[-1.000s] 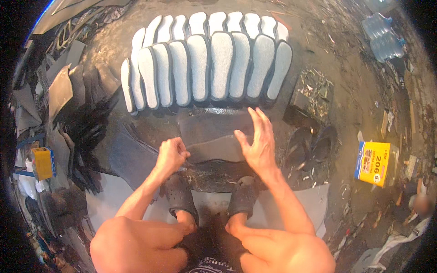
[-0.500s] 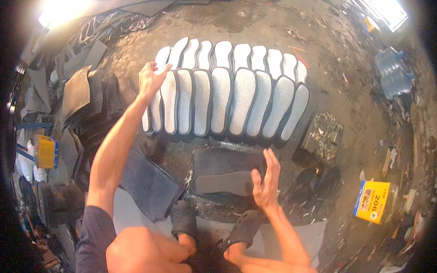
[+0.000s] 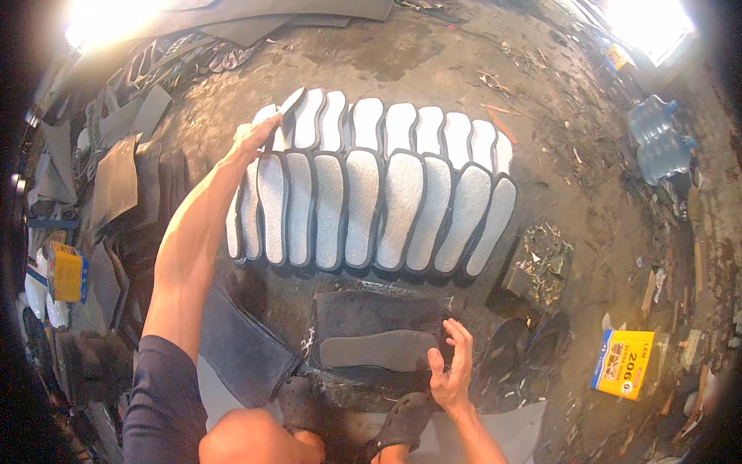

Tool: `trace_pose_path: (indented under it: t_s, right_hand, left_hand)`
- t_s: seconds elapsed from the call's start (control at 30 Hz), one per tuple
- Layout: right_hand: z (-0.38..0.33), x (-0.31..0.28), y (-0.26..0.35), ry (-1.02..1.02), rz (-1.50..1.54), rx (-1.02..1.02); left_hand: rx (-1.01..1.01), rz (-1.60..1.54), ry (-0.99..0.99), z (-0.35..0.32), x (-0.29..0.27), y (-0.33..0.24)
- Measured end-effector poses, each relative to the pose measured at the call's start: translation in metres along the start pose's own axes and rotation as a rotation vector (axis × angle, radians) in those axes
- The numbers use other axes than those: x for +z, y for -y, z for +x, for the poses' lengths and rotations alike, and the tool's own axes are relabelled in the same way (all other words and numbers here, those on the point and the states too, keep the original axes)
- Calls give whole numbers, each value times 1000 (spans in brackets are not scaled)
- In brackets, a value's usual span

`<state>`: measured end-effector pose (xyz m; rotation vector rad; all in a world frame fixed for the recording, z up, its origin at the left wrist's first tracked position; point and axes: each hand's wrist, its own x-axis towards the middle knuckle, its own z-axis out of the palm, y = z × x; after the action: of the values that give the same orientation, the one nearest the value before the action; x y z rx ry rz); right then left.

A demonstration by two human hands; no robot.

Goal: The person sits on the floor and repeatedly picks up a black insole and a white insole, aligns them, and places the combined pair into a growing stack. The person handles the insoles one at a time and continues this process for the duration of the clip.

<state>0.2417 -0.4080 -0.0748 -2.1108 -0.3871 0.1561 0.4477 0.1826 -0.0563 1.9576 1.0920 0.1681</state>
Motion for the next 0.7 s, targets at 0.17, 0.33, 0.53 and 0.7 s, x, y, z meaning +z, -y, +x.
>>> trace_pose_path:
  t_s: [0.17, 0.33, 0.53, 0.7]
  right_hand:
    - [0, 1, -3, 1, 38, 17]
    - [-2, 2, -4, 11, 46, 33]
    - [-2, 8, -3, 59, 89, 59]
    - [7, 10, 7, 149, 108, 85]
  left_hand:
    - [55, 69, -192, -1, -12, -19]
    - [319, 303, -502, 3, -27, -51]
    - [288, 160, -587, -8, -27, -51]
    - [98, -247, -493, -27, -39, -36]
